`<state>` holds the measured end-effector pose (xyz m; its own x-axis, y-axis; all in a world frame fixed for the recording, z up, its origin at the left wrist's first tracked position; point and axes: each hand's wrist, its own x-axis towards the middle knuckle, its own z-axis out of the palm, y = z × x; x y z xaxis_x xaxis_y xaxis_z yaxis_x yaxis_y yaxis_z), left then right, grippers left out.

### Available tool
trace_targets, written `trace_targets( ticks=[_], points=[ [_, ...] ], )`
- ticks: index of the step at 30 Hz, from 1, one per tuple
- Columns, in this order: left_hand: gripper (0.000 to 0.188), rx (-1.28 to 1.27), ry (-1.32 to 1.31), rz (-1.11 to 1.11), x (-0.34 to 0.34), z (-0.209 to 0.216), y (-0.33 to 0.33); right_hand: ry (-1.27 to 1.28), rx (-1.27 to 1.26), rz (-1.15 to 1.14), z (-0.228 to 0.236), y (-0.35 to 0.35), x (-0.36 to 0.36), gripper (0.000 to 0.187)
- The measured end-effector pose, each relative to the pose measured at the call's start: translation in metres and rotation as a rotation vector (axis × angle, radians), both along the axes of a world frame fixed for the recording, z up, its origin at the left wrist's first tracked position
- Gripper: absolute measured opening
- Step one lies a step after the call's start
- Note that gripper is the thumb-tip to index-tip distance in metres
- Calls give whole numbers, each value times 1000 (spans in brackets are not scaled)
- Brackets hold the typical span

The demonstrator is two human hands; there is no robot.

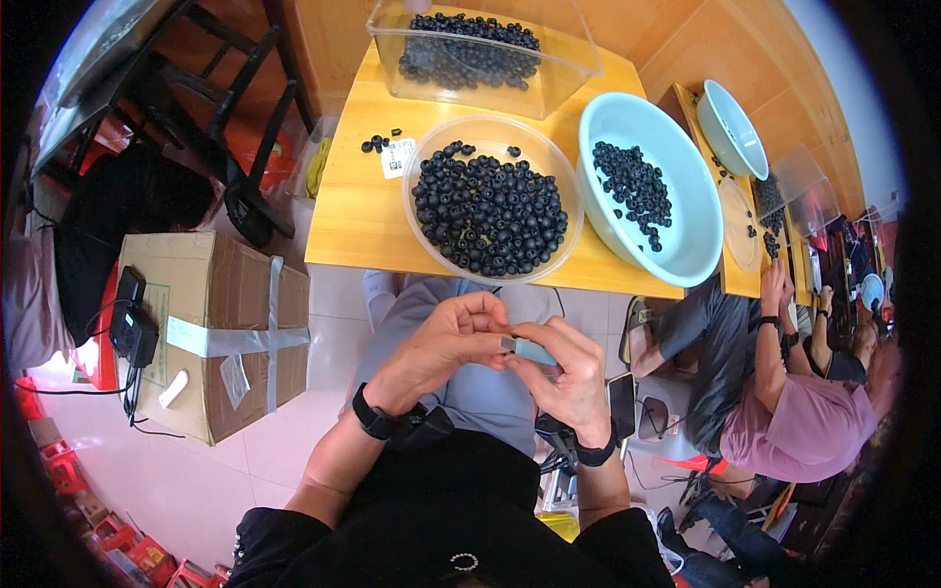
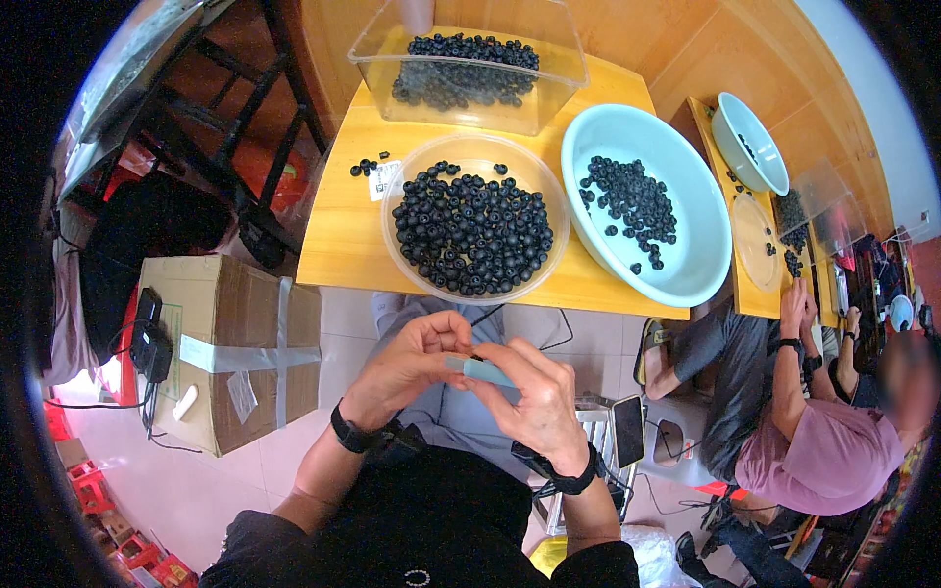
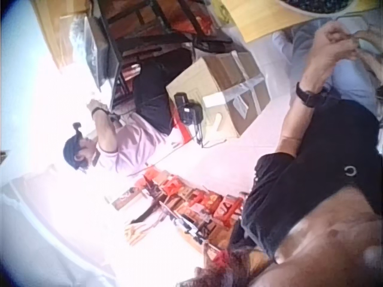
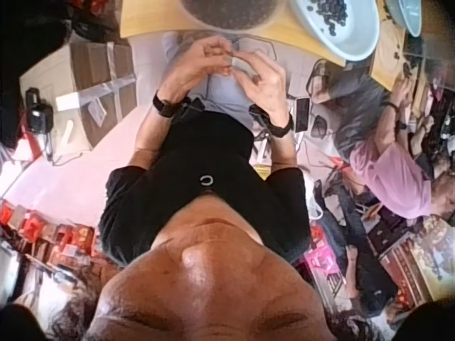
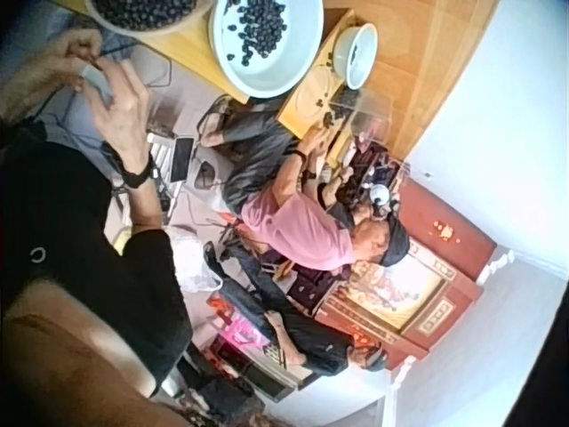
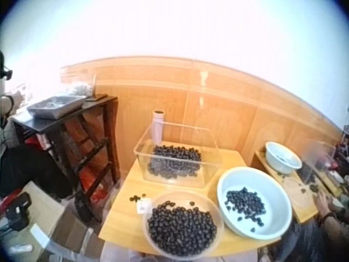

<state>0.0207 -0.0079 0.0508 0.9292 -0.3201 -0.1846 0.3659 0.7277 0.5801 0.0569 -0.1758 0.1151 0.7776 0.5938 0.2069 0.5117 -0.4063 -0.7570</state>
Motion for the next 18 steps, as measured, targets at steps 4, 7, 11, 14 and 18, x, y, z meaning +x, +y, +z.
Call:
trace_targets(
  ticks=[4,7,11,14,18],
  points=[
    [22,139,-8,4,8,7,-1,-15,-30,-53,6,-5,7,23],
    [22,551,-126,183,28,-1,12,-296,-97,-243,14,-22,39,20],
    [14,1106,-296,384,60,6,25,-382,-89,-510,31,-44,102,26],
    [19,1288,-336,339,75,7,16,-396,1,-555,35,-43,103,30],
    [21,1650,-514,361,83,-2,-6,-304,-14,-527,15,-37,66,22]
  ],
)
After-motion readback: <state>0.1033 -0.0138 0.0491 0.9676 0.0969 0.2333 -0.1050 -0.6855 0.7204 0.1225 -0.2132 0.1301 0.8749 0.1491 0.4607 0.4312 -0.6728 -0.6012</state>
